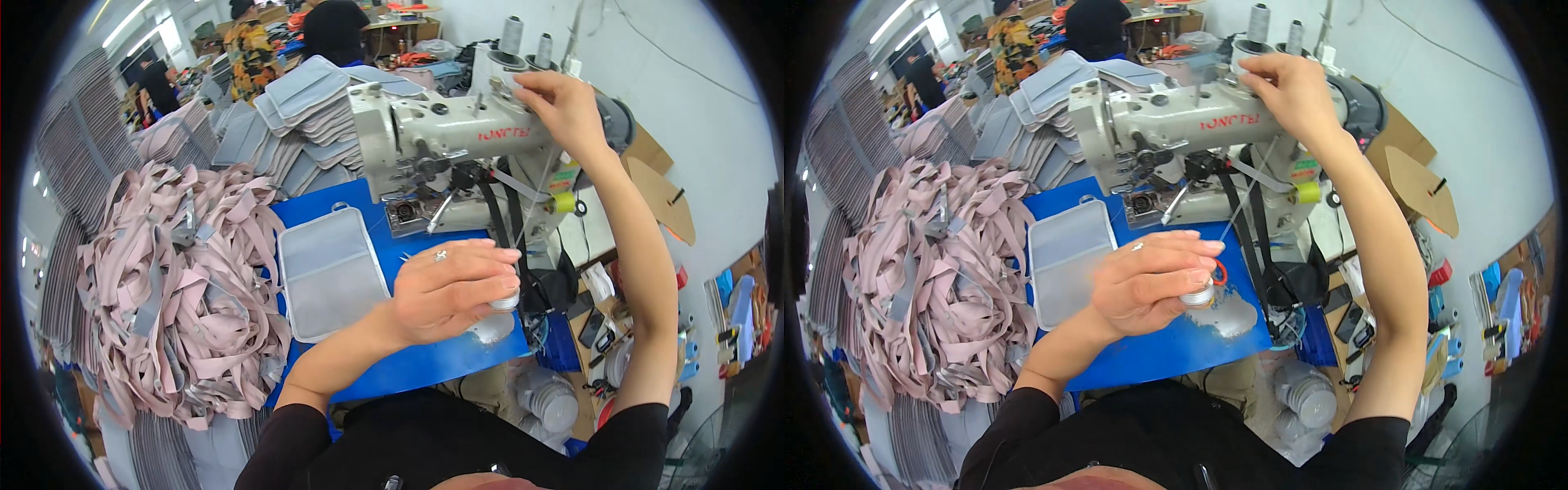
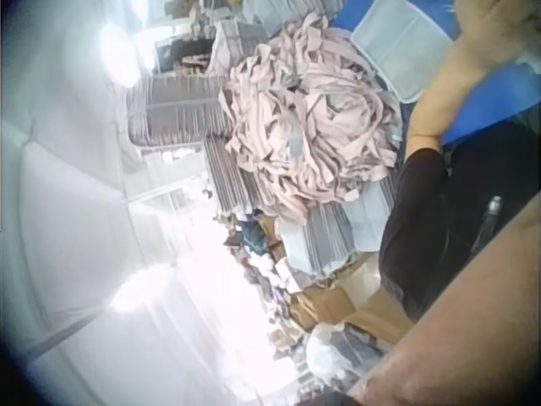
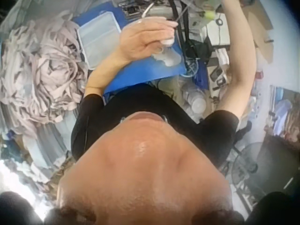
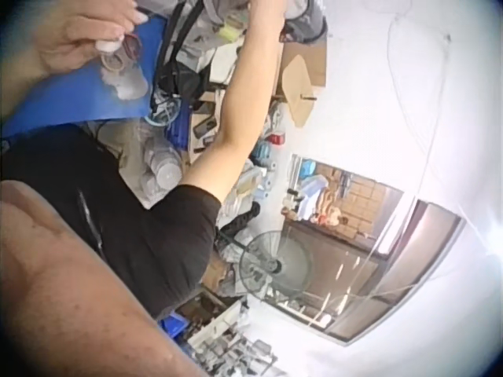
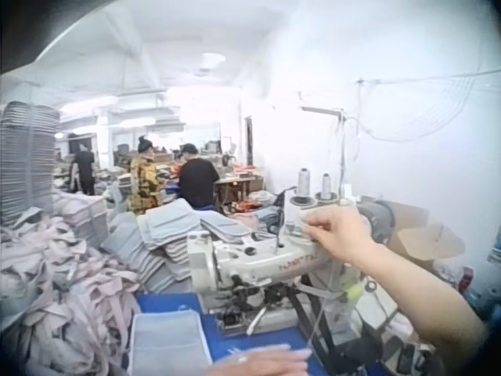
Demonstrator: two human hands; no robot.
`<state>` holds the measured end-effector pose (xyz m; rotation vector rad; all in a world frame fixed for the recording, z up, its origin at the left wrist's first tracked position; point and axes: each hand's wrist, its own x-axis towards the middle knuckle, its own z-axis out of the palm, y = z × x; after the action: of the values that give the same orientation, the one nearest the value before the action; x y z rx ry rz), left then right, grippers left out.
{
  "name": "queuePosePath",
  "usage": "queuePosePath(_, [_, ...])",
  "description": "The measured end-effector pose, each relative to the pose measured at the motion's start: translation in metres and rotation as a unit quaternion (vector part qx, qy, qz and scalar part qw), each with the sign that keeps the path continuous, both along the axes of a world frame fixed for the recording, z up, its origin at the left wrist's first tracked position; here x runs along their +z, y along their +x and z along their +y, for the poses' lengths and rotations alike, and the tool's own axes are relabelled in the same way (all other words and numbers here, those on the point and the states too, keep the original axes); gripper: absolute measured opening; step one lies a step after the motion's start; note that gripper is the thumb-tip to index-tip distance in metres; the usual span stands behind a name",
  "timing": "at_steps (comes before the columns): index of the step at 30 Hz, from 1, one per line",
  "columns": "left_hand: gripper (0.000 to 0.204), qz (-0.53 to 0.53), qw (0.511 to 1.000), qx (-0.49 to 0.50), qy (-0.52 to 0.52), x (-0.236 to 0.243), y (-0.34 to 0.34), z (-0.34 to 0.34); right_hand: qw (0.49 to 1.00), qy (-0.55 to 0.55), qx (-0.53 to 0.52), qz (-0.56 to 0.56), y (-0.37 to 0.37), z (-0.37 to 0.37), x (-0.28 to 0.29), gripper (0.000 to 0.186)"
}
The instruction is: The person assembles small mesh pouches by hand, attaching elastic straps and zippers. They use scissors to cut elastic and thread, and a sewing machine to stitch components. The person handles multiple pouches, inspecting seams and zippers, and prepares materials like elastic rolls and thread spools.
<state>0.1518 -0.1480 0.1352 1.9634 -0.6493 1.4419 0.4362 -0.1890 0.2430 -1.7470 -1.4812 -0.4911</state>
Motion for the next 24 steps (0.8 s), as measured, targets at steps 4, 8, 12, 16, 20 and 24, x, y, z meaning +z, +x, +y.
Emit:
queuePosePath(4, [0.029,0.048,0.997,-0.006,-0.062,-0.002,-0.002,-0.002,0.989,0.051,-0.001,-0.137,-0.006,-0.006,0.001,0.028])
queuePosePath(8, [0.030,0.054,0.994,-0.010,-0.097,-0.004,-0.001,0.001,0.985,-0.047,-0.030,-0.163,-0.018,-0.017,-0.002,0.033])
queuePosePath(12, [0.036,0.079,0.993,0.009,-0.092,0.001,-0.016,0.003,0.992,0.049,-0.024,-0.112,-0.037,-0.051,-0.019,0.044])
queuePosePath(16, [0.041,0.088,0.992,-0.030,-0.090,-0.001,-0.030,-0.002,0.882,0.119,0.124,0.439,-0.078,-0.104,-0.063,0.049])
queuePosePath(20, [0.043,0.086,0.993,-0.071,-0.037,-0.001,-0.047,-0.033,0.742,0.014,0.239,0.627,-0.070,-0.101,-0.022,0.047])
queuePosePath(24, [0.036,0.068,0.993,-0.097,-0.016,-0.033,-0.059,-0.063,0.916,-0.010,0.042,0.399,0.047,-0.094,0.035,0.031])
